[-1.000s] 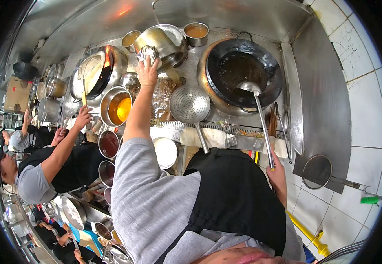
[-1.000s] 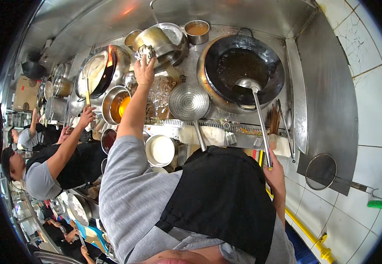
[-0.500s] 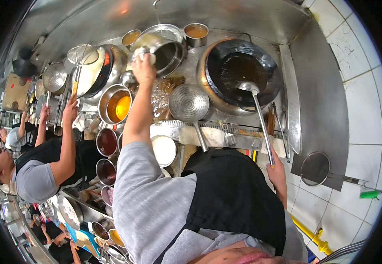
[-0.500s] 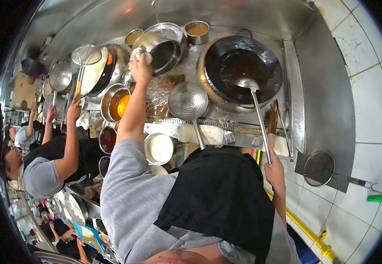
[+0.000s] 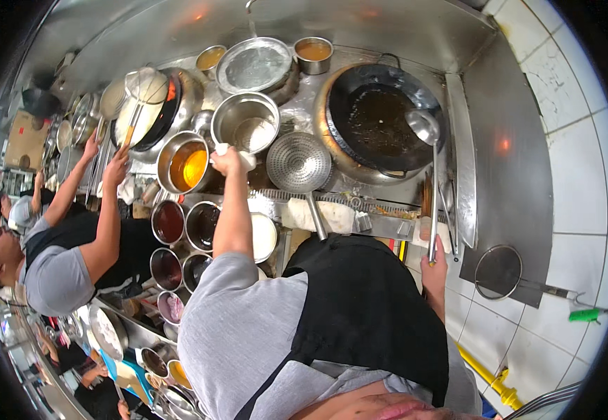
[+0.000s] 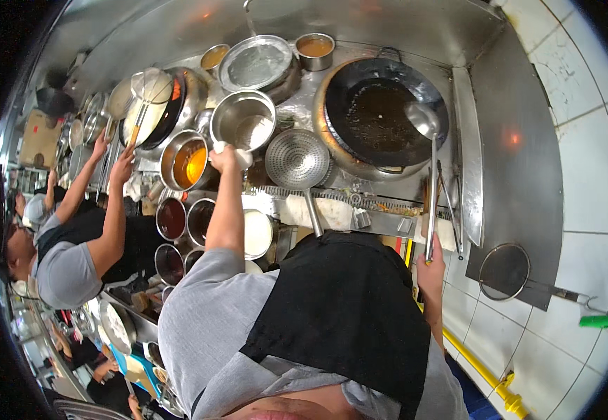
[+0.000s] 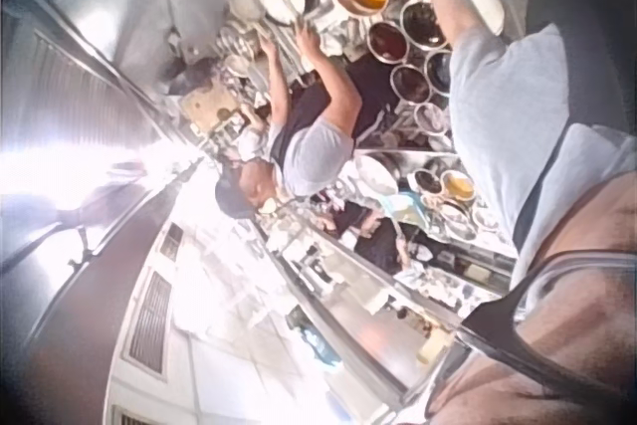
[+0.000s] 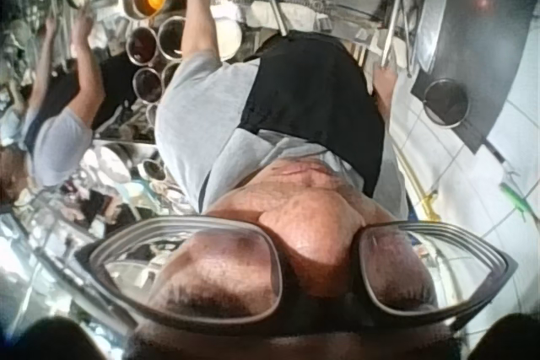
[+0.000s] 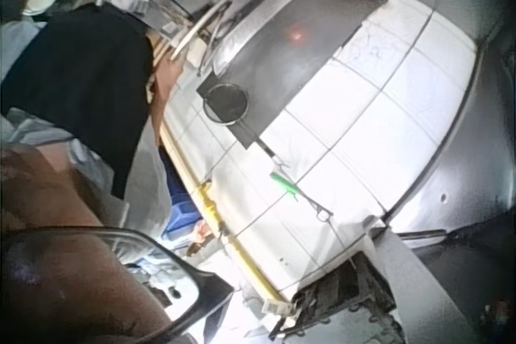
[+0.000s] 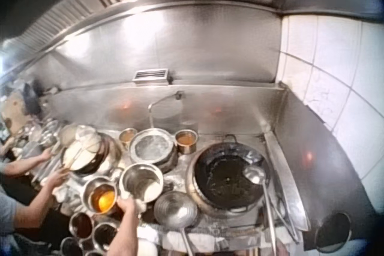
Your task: Cooking ingredients in a wok at a professional kitchen station using a ladle.
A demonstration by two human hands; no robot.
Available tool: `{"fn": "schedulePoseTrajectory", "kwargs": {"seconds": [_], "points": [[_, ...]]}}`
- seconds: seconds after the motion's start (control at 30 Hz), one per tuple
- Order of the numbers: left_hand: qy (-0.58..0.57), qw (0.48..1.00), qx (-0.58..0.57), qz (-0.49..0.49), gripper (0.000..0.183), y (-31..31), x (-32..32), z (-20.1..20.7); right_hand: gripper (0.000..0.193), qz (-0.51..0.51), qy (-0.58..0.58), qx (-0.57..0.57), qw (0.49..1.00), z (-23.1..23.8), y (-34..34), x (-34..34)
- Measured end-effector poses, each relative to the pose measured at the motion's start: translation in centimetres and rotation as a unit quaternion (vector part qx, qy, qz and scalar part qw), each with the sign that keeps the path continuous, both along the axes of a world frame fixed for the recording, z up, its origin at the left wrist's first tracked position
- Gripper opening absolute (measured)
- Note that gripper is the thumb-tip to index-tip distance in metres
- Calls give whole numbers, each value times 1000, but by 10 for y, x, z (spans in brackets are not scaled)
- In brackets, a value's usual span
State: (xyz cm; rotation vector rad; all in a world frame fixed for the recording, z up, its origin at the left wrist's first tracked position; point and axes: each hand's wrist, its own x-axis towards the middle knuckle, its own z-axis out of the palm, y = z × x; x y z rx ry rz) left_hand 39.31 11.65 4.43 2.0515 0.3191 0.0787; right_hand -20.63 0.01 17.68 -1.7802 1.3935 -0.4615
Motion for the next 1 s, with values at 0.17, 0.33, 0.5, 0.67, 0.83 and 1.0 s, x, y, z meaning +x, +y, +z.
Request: {"fn": "schedulePoseTrajectory", "kwargs": {"seconds": [0.17, 0.33, 0.5, 0.67, 0.83, 1.0], "points": [[76, 955, -182, 220, 61, -33, 1, 5, 66, 25, -91, 13, 995, -8, -14, 2], [141, 950, -247, 127, 62, -43, -21, 37, 65, -4, -103, 76, 992, -3, -16, 3], [31, 947, -290, -137, 49, -21, -119, 38, 63, 4, -101, 41, 994, -8, -21, -11], [173, 887, -218, -367, 64, -38, -256, 56, 62, 43, -92, -49, 994, -9, -50, -29], [115, 816, -128, -551, 74, -93, -363, 3, 67, 51, -139, -22, 989, -34, -81, -54], [73, 737, -9, -672, 78, -115, -409, -64, 67, 3, -178, 87, 980, 7, -84, -56]]}}
